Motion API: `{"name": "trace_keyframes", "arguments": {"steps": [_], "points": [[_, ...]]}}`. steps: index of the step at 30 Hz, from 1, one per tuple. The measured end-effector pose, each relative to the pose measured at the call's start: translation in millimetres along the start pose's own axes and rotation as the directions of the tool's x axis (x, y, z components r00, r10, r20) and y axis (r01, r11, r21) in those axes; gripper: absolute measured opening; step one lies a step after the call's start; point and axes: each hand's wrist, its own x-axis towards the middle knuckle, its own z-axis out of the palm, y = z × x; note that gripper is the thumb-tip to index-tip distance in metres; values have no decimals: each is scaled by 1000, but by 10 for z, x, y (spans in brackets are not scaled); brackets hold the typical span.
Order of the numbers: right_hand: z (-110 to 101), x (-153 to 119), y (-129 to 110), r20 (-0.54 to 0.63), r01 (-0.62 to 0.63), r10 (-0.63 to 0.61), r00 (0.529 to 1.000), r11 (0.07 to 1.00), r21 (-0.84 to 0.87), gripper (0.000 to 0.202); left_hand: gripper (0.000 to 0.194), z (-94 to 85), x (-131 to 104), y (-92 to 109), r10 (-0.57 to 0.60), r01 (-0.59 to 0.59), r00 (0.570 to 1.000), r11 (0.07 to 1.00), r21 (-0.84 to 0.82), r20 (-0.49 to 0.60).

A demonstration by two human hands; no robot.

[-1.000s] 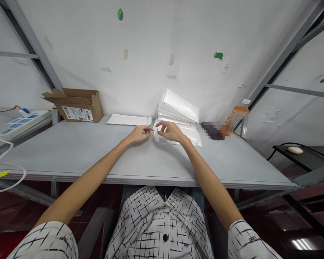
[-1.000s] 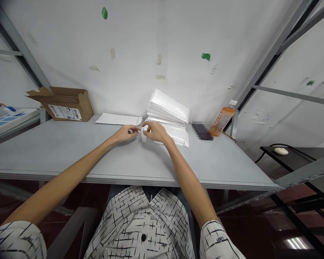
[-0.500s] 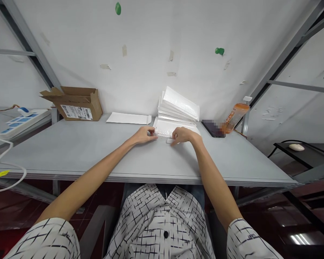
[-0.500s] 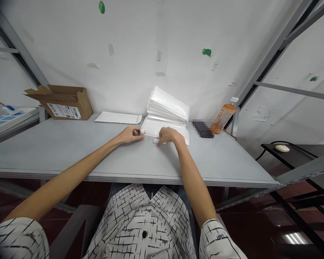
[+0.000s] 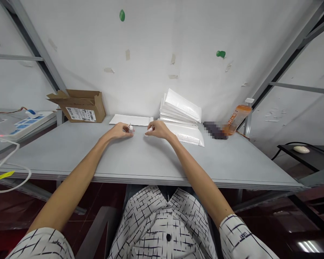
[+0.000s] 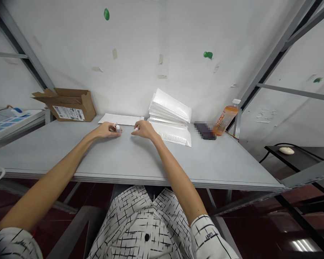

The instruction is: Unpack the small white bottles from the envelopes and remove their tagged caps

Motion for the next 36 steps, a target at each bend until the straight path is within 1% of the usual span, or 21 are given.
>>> {"name": "trace_keyframes", "arguments": {"steps": [3, 5, 8, 12, 15, 18, 21, 26, 28, 32, 36], "points": [[183, 201, -72, 90, -73, 64, 994, 992, 100, 10, 29, -67, -4, -88, -34, 34, 999, 999, 9, -19], [325, 330, -113, 122, -141, 125, 985, 982, 128, 10, 30, -104, 4, -147, -63, 64, 998, 998, 12, -25], [537, 493, -164, 99, -202, 189, 977, 970, 138, 12, 30, -152, 2, -222, -91, 91, 996, 996, 16, -11], [718, 600, -218, 43, -187, 183, 982, 971, 148, 9, 30, -180, -18, -265, -110, 111, 994, 994, 10, -18], [756, 593, -244, 35, -179, 176, 984, 968, 174, 13, 30, -166, -23, -254, -117, 118, 992, 993, 7, -41], [771, 561, -254, 91, -196, 180, 979, 958, 211, 21, 30, -136, -22, -229, -92, 91, 994, 996, -9, -56], [804, 550, -261, 124, -169, 145, 982, 963, 209, 21, 32, -113, -30, -195, -76, 73, 995, 996, -43, -62], [850, 556, -286, 48, -112, 108, 993, 990, 86, 19, 36, -110, -54, -138, -67, 63, 997, 996, -70, -49], [850, 551, -292, 31, -100, 98, 995, 993, 62, 18, 35, -113, -59, -128, -70, 66, 997, 994, -84, -43], [848, 543, -286, 28, -93, 92, 995, 995, 47, 15, 34, -119, -60, -140, -72, 69, 996, 995, -75, -44], [855, 560, -266, 49, -94, 92, 995, 994, 50, 13, 35, -127, -56, -176, -99, 97, 994, 994, -43, -46]]}}
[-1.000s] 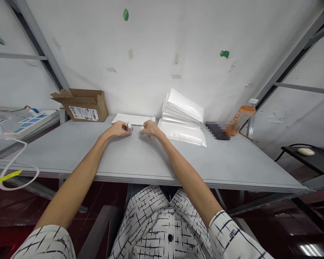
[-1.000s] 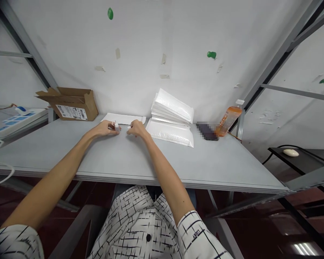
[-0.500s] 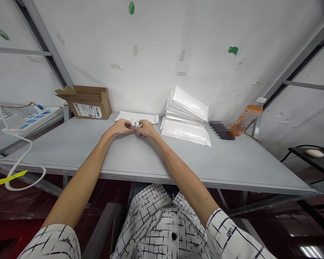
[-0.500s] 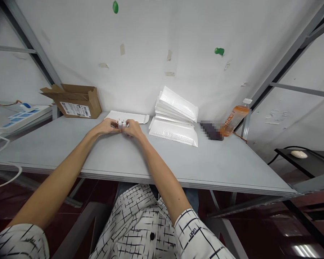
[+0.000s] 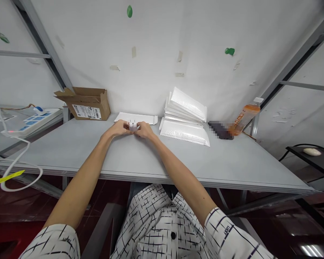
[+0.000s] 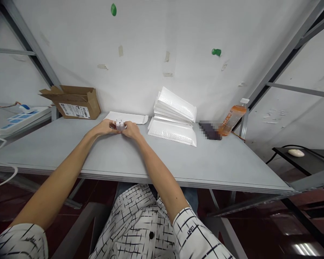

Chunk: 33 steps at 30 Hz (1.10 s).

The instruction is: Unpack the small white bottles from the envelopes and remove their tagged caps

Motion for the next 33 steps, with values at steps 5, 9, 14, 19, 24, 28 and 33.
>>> {"name": "trace_keyframes", "arguments": {"steps": [5, 9, 14, 19, 24, 28, 33], "points": [[-9, 14, 32, 34, -10, 8, 999, 997, 74, 16, 36, -11, 1, -9, -14, 15, 1000, 999, -34, 28], [-52, -12, 69, 89, -41, 20, 996, 969, 242, 33, 37, -13, -13, 24, -28, 29, 999, 999, -42, 24], [-148, -115, 111, 184, -139, 47, 982, 838, 528, 54, 48, -56, -81, 106, -36, 36, 999, 999, -28, -2], [-358, -385, 153, 192, -104, 4, 981, 851, 515, 63, 57, -160, -128, 231, -13, 19, 936, 1000, 16, -351], [-831, -823, 352, -38, 151, -164, 986, 962, -225, 63, 34, -86, -131, 449, 287, -119, 638, 953, 277, -714], [-1288, -1086, 707, -155, 32, -118, 981, 882, -470, 64, 29, 280, -132, 817, 519, -352, 696, 849, 395, -496], [-1569, -1194, 1176, -83, -103, 69, 994, 832, -545, 66, 25, 885, -1, 1174, 667, -519, 732, 679, 520, -140]]}}
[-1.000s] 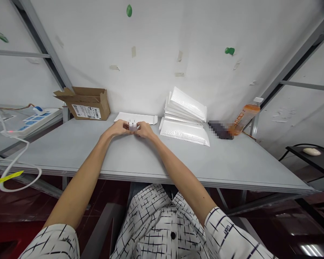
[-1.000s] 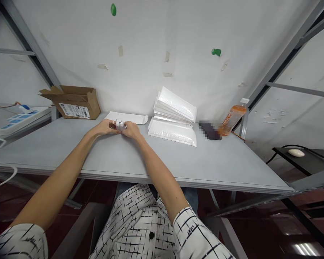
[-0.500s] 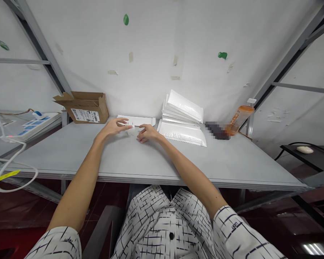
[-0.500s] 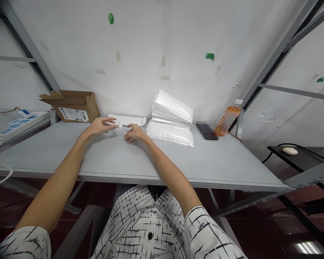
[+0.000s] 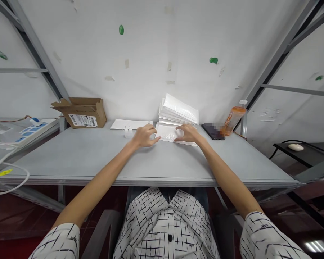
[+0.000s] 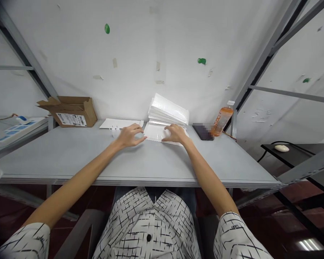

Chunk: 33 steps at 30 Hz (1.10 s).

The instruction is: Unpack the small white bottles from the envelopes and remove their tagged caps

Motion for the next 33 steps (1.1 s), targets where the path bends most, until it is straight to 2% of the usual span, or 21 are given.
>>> {"name": "trace_keyframes", "arguments": {"steps": [3, 7, 14, 20, 23, 26, 29, 33], "points": [[82, 3, 119, 35, -58, 60, 998, 997, -47, 84, 25, 222, 41, 79, -21, 18, 995, 1000, 25, 95], [127, -1, 105, 16, -70, 72, 997, 994, -85, 83, 29, 333, -46, 57, -46, 41, 985, 998, 38, 166], [68, -33, -99, -41, -42, 38, 998, 994, -103, 69, 49, 280, -137, 99, -130, 117, 975, 990, 81, 178], [7, -56, -193, -13, 23, -21, 1000, 993, 112, 62, 71, 239, -109, 127, -104, 87, 985, 988, 124, 138], [7, -69, -199, -36, 91, -86, 996, 975, 200, 59, 68, 222, -107, 107, -86, 61, 983, 986, 152, 161], [12, -76, -201, -64, 121, -107, 992, 951, 284, 57, 66, 198, -111, 72, -108, 70, 964, 984, 162, 244], [-6, -71, -169, -93, 116, -86, 992, 913, 392, 52, 70, 163, -112, 25, -148, 103, 938, 982, 157, 312], [-68, -59, -1, -191, 100, -15, 981, 889, 447, 34, 65, 100, -109, -65, -178, 129, 939, 976, 178, 294]]}}
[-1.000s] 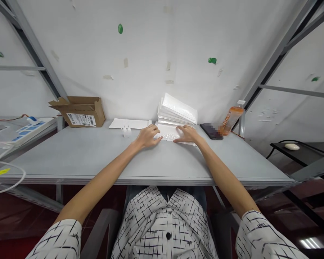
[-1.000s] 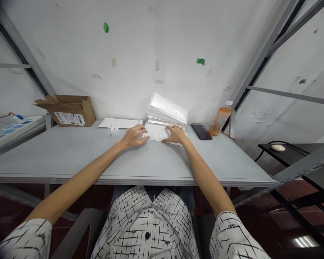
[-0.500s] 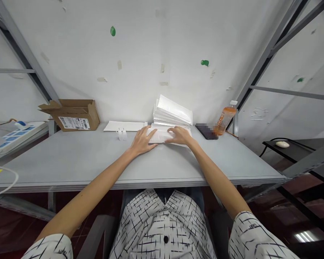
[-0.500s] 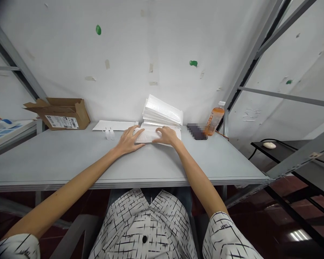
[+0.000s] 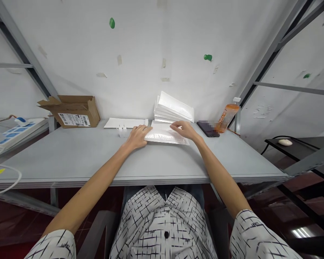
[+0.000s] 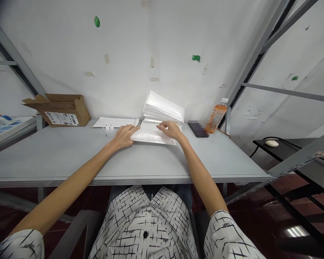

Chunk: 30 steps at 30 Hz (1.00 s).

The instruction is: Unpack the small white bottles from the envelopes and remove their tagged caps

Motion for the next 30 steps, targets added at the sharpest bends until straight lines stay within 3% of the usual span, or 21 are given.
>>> {"name": "trace_keyframes", "arguments": {"steps": [3, 7, 12, 18, 21, 24, 30], "points": [[-118, -4, 164, -25, -47, 46, 999, 998, -30, 23, 54, -41, -7, -110, -45, 44, 997, 999, -28, -61], [-204, -38, 320, 74, -131, 132, 988, 991, -23, 18, 74, -96, -30, -244, -85, 82, 992, 996, -40, -89], [-230, -78, 262, 183, -239, 223, 957, 969, 67, 39, 85, -130, -38, -249, -92, 89, 992, 995, -46, -92], [-287, -126, 168, 343, -390, 291, 893, 881, 267, 59, 81, -121, -23, -183, -103, 97, 992, 992, -78, -77], [-320, -142, 178, 299, -392, 279, 912, 804, 446, 48, 77, -134, -21, -174, -164, 158, 985, 981, -109, -51], [-336, -146, 211, 219, -318, 233, 947, 761, 565, 39, 71, -149, -19, -170, -219, 216, 976, 970, -112, -17], [-236, -98, 281, 110, -249, 224, 968, 841, 480, 39, 57, -174, -24, -134, -218, 221, 975, 968, -120, 38]]}}
